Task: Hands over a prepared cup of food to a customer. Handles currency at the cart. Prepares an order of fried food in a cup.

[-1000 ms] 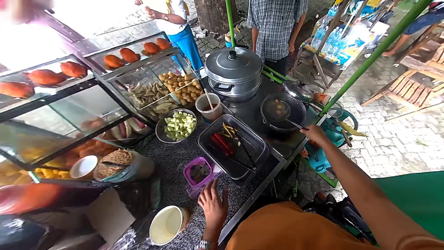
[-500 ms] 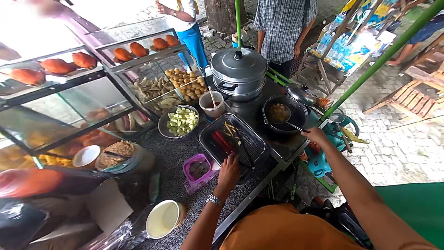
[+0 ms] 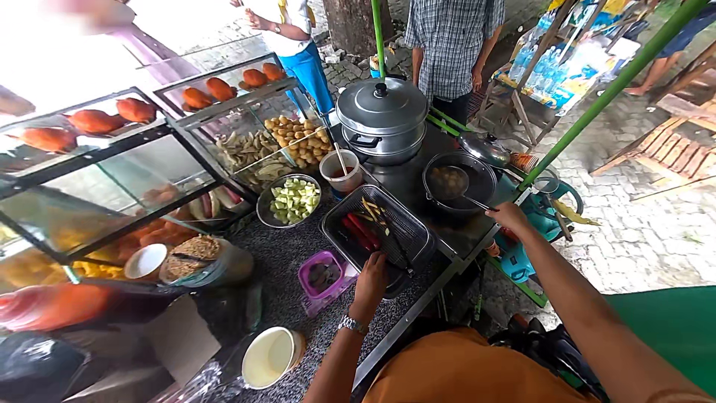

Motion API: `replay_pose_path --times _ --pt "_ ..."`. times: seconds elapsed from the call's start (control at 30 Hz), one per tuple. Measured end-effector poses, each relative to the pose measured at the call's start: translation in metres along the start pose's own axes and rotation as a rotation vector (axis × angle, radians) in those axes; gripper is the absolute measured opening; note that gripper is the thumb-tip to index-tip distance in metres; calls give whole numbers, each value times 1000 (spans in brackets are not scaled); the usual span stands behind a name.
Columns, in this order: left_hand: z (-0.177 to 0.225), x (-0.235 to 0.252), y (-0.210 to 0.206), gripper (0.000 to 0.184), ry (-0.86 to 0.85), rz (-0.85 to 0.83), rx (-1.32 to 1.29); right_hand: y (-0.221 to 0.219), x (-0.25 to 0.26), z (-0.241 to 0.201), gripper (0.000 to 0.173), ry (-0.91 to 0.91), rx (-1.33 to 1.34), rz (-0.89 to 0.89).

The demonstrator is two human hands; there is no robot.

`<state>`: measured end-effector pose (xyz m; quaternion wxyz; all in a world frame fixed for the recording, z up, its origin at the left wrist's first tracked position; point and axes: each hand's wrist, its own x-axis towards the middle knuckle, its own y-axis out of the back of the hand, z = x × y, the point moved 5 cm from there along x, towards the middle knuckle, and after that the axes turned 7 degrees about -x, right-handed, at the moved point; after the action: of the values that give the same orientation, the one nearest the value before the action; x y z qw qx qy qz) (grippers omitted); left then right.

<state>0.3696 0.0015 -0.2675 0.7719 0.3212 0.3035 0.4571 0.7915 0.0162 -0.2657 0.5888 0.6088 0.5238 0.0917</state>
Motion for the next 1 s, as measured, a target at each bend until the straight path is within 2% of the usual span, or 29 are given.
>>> replay_pose_path --times 0.17,0.27,0.4,0.5,0.63,0.77,0.9,1.0 --pt "18 -20 14 31 -98 165 -26 2 -5 2 47 -17 6 55" --pt "29 -39 29 28 -182 254 -49 -2 4 6 50 -10 26 -3" --pt "34 -67 44 27 -225 323 -65 1 -1 4 47 -28 32 73" --pt "29 -87 50 28 -206 363 -63 -4 4 5 48 -7 40 -2" --pt "18 -109 53 28 -143 405 -71 0 2 7 48 -16 19 45" --pt "10 -126 51 29 -111 437 -89 -3 3 8 48 -18 50 -16" --pt "8 -134 49 30 -107 453 -72 0 0 7 47 -32 64 75" --pt "7 -136 48 31 -109 457 -68 -4 4 7 49 -16 61 13"
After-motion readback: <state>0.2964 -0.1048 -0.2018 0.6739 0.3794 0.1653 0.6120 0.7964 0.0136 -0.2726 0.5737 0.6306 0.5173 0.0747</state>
